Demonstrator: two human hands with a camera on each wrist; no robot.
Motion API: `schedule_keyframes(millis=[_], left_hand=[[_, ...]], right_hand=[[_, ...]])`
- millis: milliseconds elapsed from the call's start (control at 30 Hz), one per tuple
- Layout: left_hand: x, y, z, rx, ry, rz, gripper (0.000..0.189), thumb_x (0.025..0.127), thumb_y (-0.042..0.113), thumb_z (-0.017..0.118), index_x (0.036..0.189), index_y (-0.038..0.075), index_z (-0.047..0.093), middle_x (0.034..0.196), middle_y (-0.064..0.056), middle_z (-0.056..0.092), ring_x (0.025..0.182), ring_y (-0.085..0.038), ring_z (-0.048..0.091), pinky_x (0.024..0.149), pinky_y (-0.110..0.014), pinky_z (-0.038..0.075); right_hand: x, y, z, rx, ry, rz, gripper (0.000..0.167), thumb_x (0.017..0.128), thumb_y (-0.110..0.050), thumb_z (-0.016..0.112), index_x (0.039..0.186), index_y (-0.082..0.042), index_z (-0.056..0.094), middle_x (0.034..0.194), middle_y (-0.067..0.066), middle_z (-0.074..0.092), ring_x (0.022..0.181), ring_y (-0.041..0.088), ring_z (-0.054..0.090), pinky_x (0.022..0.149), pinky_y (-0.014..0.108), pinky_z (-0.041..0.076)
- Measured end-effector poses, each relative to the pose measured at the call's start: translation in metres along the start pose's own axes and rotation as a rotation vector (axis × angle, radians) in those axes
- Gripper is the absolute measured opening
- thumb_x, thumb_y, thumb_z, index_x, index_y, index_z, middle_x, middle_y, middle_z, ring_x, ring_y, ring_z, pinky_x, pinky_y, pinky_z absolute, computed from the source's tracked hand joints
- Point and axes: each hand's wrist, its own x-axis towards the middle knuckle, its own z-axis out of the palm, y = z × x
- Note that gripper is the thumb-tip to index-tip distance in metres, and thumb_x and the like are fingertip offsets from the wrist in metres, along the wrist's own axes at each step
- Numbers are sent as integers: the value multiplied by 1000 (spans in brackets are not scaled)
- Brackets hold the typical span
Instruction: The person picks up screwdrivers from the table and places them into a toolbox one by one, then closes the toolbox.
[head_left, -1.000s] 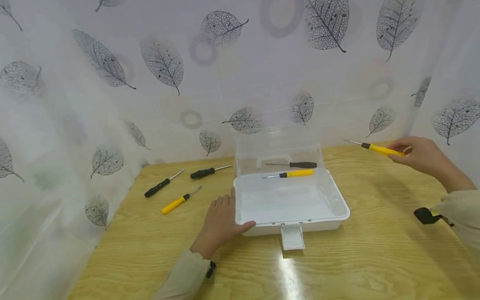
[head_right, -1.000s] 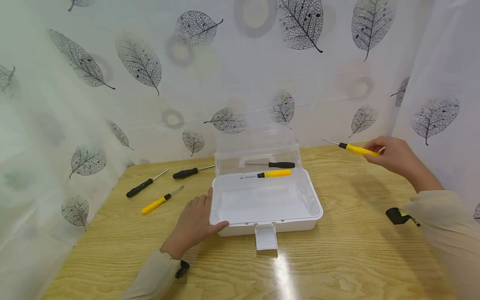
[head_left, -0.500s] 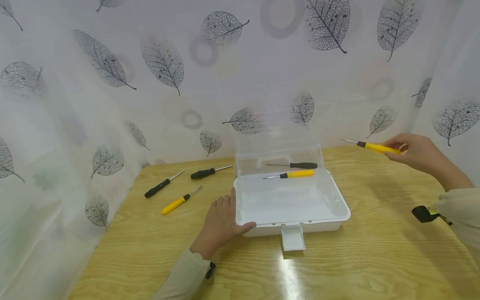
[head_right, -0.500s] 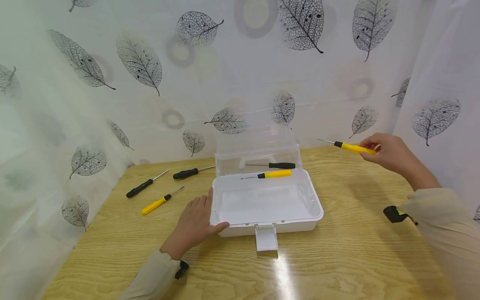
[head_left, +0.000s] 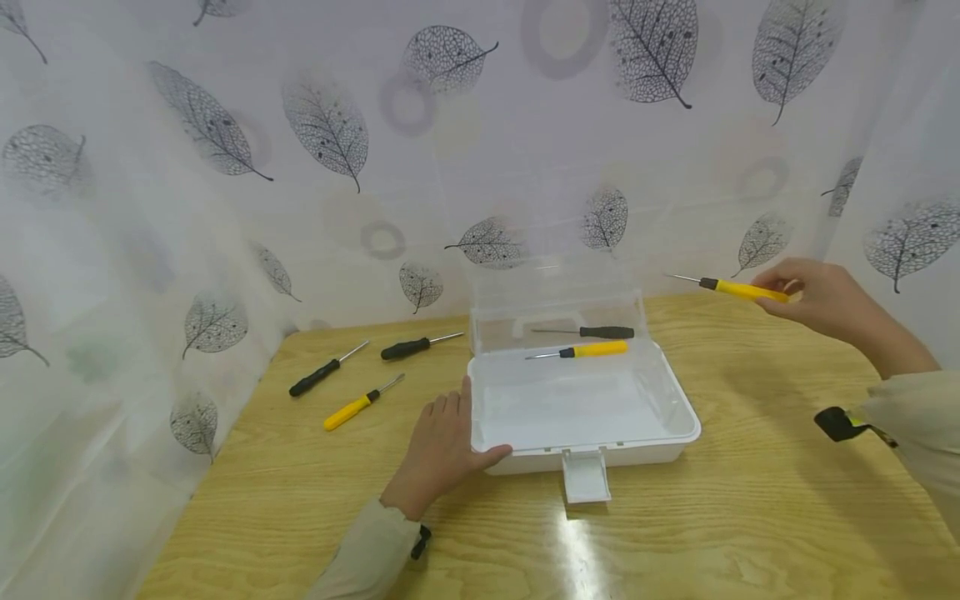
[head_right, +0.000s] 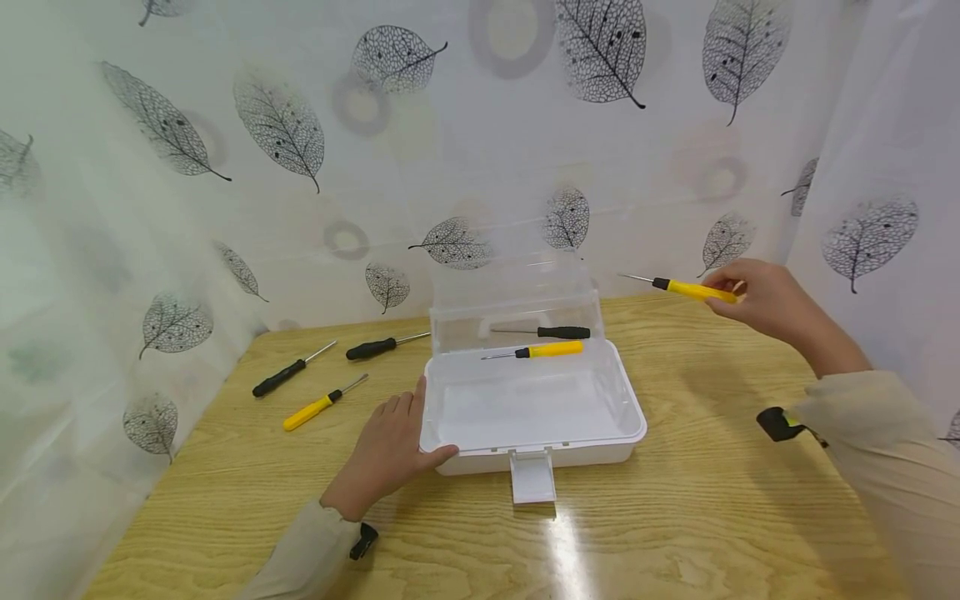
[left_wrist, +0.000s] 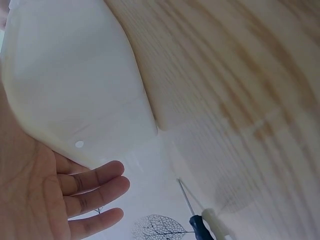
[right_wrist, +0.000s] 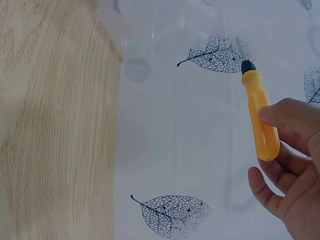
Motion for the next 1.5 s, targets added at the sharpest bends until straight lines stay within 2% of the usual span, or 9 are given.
schedule_keyframes(millis=[100, 233, 300, 467, 567, 767, 933, 1133, 1500], left_hand=[[0, 0, 0, -12, -9, -6, 109, 76, 75, 51, 144, -6, 26, 120, -18, 58, 111, -31, 57, 96, -43, 47], [0, 0, 1, -16, -7, -7, 109, 76, 75, 51, 144, -5, 26, 120, -18, 58, 110, -31, 57, 96, -42, 47], [0, 0, 1, -14, -3, -6, 108, 76, 75, 51, 144, -5, 27, 120, -18, 58, 110, -31, 57, 95, -42, 47], [-1, 0, 0, -12, 3, -4, 108, 76, 75, 51, 144, -6, 27, 119, -18, 59, 109, -31, 57, 95, -42, 47], [0, 0, 1, -15, 5, -4, 108, 76, 75, 52, 144, -6, 27, 118, -18, 59, 108, -31, 57, 95, -42, 47], [-1, 0, 0, -32, -1, -13, 108, 76, 74, 52, 144, -5, 27, 119, -18, 58, 109, -31, 57, 95, -43, 47], [-1, 0, -1, -38, -3, -15, 108, 76, 73, 53, 144, -6, 27, 120, -19, 58, 109, -32, 57, 95, -44, 47], [0, 0, -1, -41, -5, -11, 108, 76, 73, 53, 144, -6, 27, 120, -19, 58, 109, -32, 57, 95, -44, 47], [1, 0, -2, -38, -19, -17, 108, 75, 73, 54, 144, -6, 27, 119, -19, 58, 109, -32, 56, 96, -44, 46]], right_hand=[[1, -4, -1, -3, 9, -9, 25, 81, -5, 70, 104, 3, 65, 95, 17, 63, 75, 9, 53, 77, 54, 50], [2, -10, -1, -4, 9, -15, 25, 81, -4, 69, 104, 4, 65, 96, 19, 62, 82, 30, 57, 77, 56, 50], [3, -12, -1, -9, 9, -25, 25, 81, -4, 69, 104, 4, 65, 95, 19, 62, 84, 33, 57, 77, 56, 50], [6, -19, -2, -42, 28, -66, 22, 79, -4, 71, 100, 0, 68, 93, 13, 65, 78, 20, 55, 73, 40, 54], [7, -26, -4, -51, 34, -85, 21, 78, -4, 72, 98, -1, 69, 92, 12, 65, 78, 19, 55, 69, 33, 51], [10, -41, -5, -67, 34, -131, 21, 77, -4, 72, 97, -1, 69, 90, 11, 66, 79, 26, 58, 68, 37, 50], [15, -52, -2, -53, 36, -180, 21, 75, -4, 74, 95, -2, 70, 88, 8, 67, 76, 21, 57, 66, 28, 49], [20, -61, 3, -37, 43, -250, 20, 73, -3, 75, 93, -4, 71, 85, 3, 66, 73, 10, 52, 66, 26, 48], [24, -75, 15, 2, 10, -291, 20, 72, 1, 75, 90, -5, 70, 85, 1, 65, 74, 7, 49, 66, 23, 47]])
